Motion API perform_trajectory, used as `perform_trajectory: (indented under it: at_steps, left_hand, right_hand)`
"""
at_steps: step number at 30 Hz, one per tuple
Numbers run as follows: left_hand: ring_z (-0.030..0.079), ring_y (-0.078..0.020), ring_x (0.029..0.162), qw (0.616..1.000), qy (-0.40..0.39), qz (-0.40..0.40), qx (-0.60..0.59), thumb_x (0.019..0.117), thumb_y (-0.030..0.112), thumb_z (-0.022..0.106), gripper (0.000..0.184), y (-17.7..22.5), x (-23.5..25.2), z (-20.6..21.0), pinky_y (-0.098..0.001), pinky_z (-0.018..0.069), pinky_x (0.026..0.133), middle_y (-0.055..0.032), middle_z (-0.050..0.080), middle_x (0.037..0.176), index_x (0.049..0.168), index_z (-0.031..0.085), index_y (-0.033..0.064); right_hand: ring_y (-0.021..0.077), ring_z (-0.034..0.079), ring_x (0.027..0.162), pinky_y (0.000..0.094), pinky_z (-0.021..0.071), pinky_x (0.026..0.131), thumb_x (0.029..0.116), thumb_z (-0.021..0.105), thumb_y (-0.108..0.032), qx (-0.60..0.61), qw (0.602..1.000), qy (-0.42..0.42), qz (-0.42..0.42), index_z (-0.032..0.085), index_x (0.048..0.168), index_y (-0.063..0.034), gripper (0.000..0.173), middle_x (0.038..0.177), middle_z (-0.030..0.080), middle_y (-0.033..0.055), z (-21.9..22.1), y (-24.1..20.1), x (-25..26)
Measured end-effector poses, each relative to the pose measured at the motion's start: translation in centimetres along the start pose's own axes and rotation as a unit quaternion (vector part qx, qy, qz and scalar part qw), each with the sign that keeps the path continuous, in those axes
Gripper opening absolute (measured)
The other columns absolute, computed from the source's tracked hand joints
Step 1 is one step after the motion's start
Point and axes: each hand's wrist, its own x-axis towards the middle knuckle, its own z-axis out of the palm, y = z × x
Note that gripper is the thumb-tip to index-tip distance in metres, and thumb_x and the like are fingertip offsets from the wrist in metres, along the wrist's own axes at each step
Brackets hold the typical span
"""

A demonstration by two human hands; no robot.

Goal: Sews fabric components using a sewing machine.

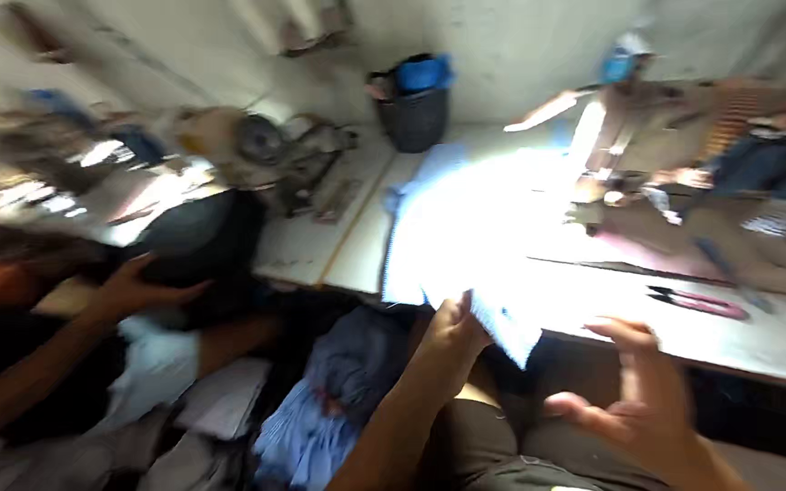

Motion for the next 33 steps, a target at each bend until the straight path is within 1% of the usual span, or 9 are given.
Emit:
perform_trajectory:
  at_steps: [4, 7, 9, 11, 14, 17, 23, 28, 33]
  left_hand:
    - [0.07, -0.0035, 0.085, 0.998, -0.012, 0.064, -0.003, 0.0973, 0.002, 0.051, 0.015, -2.8, -0.1, 2.2, -0.0268, 0.0597, 0.081, 0.0073, 0.072, 0.089, 0.102, 0.061, 0.0124]
    - [0.068, 0.0002, 0.076, 0.999, -0.009, 0.044, 0.023, 0.0966, -0.005, 0.041, 0.027, -3.5, -0.1, 3.3, -0.0217, 0.0583, 0.073, 0.0099, 0.071, 0.082, 0.096, 0.061, 0.0135]
    - [0.063, 0.0032, 0.068, 0.992, -0.004, 0.067, 0.107, 0.0951, -0.004, 0.046, 0.021, -3.9, 0.1, 3.6, -0.0169, 0.0546, 0.065, 0.0104, 0.066, 0.076, 0.091, 0.06, 0.0103]
    - [0.065, 0.003, 0.079, 0.954, 0.01, 0.199, 0.224, 0.0861, 0.007, 0.064, 0.007, -4.8, 0.2, 3.3, -0.0159, 0.0559, 0.07, 0.0054, 0.067, 0.084, 0.092, 0.066, 0.0041]
    - [0.065, -0.005, 0.109, 0.922, -0.085, 0.313, 0.214, 0.1031, 0.026, 0.057, 0.022, -5.0, -0.3, 3.4, -0.0236, 0.0559, 0.093, 0.0014, 0.07, 0.115, 0.116, 0.065, 0.0098]
    - [0.067, 0.0018, 0.107, 0.939, -0.113, 0.289, 0.146, 0.1086, 0.031, 0.049, 0.029, -5.4, -1.4, 5.0, -0.0204, 0.0564, 0.093, 0.0106, 0.073, 0.114, 0.121, 0.07, 0.0157]
    - [0.072, -0.003, 0.084, 0.956, -0.051, 0.268, 0.109, 0.0887, 0.013, 0.077, 0.008, -6.5, -0.9, 6.7, -0.0205, 0.0608, 0.08, 0.004, 0.077, 0.09, 0.096, 0.078, 0.0096]
    - [0.07, -0.0021, 0.09, 0.924, -0.078, 0.331, 0.173, 0.0953, 0.016, 0.071, 0.007, -5.8, 0.1, 6.8, -0.02, 0.0588, 0.083, 0.0041, 0.073, 0.092, 0.097, 0.072, 0.0093]
    - [0.069, 0.0004, 0.096, 0.911, -0.075, 0.345, 0.212, 0.1001, 0.018, 0.065, 0.01, -5.5, 0.3, 6.8, -0.0189, 0.0583, 0.088, 0.0052, 0.073, 0.099, 0.101, 0.068, 0.0087]
  right_hand:
    - [0.0056, 0.06, 0.108, 0.0222, 0.0516, 0.096, 0.0902, 0.077, -0.04, 0.09, 0.995, 0.009, 0.037, 0.059, 0.123, -0.0083, 0.049, 0.11, 0.064, 0.0037, 2.4, -1.0, 0.9]
    - [0.01, 0.056, 0.107, 0.0252, 0.0457, 0.095, 0.0979, 0.061, -0.03, -0.016, 1.0, 0.023, 0.009, 0.068, 0.114, -0.0177, 0.021, 0.107, 0.061, 0.0018, 1.4, -0.9, 0.7]
    - [0.0098, 0.056, 0.105, 0.0291, 0.0427, 0.093, 0.1051, 0.054, -0.031, -0.024, 1.0, 0.012, 0.002, 0.07, 0.107, -0.0203, 0.02, 0.104, 0.063, -0.0009, 0.4, -1.1, 0.6]
    - [0.0043, 0.061, 0.099, 0.0261, 0.0466, 0.093, 0.1036, 0.06, -0.029, 0.081, 0.996, -0.017, 0.041, 0.072, 0.102, -0.0153, 0.018, 0.097, 0.069, -0.0041, -0.6, -2.0, 0.8]
    - [0.0011, 0.065, 0.09, 0.0171, 0.056, 0.081, 0.1, 0.066, -0.017, 0.245, 0.963, -0.029, 0.105, 0.07, 0.104, -0.0052, 0.013, 0.095, 0.069, -0.0006, -1.8, -2.8, 0.8]
    - [-0.001, 0.063, 0.083, 0.0137, 0.0552, 0.074, 0.0973, 0.07, -0.014, 0.23, 0.963, 0.03, 0.136, 0.072, 0.101, -0.0037, 0.011, 0.091, 0.067, -0.0016, -2.7, -3.0, 0.7]
    - [-0.0074, 0.056, 0.069, 0.0076, 0.0461, 0.061, 0.0926, 0.075, -0.017, 0.156, 0.972, 0.096, 0.147, 0.072, 0.109, -0.0059, 0.021, 0.083, 0.068, -0.0068, -3.6, -3.0, 0.7]
    - [-0.0011, 0.06, 0.085, 0.0144, 0.0518, 0.076, 0.09, 0.079, -0.029, 0.148, 0.976, 0.083, 0.137, 0.069, 0.12, -0.0034, 0.041, 0.097, 0.069, -0.0048, -4.3, -1.6, 1.7]
    - [0.0, 0.063, 0.091, 0.0178, 0.0523, 0.082, 0.0911, 0.078, -0.021, 0.274, 0.952, 0.031, 0.134, 0.073, 0.095, -0.0084, 0.014, 0.092, 0.069, -0.005, -4.7, -1.0, 2.6]
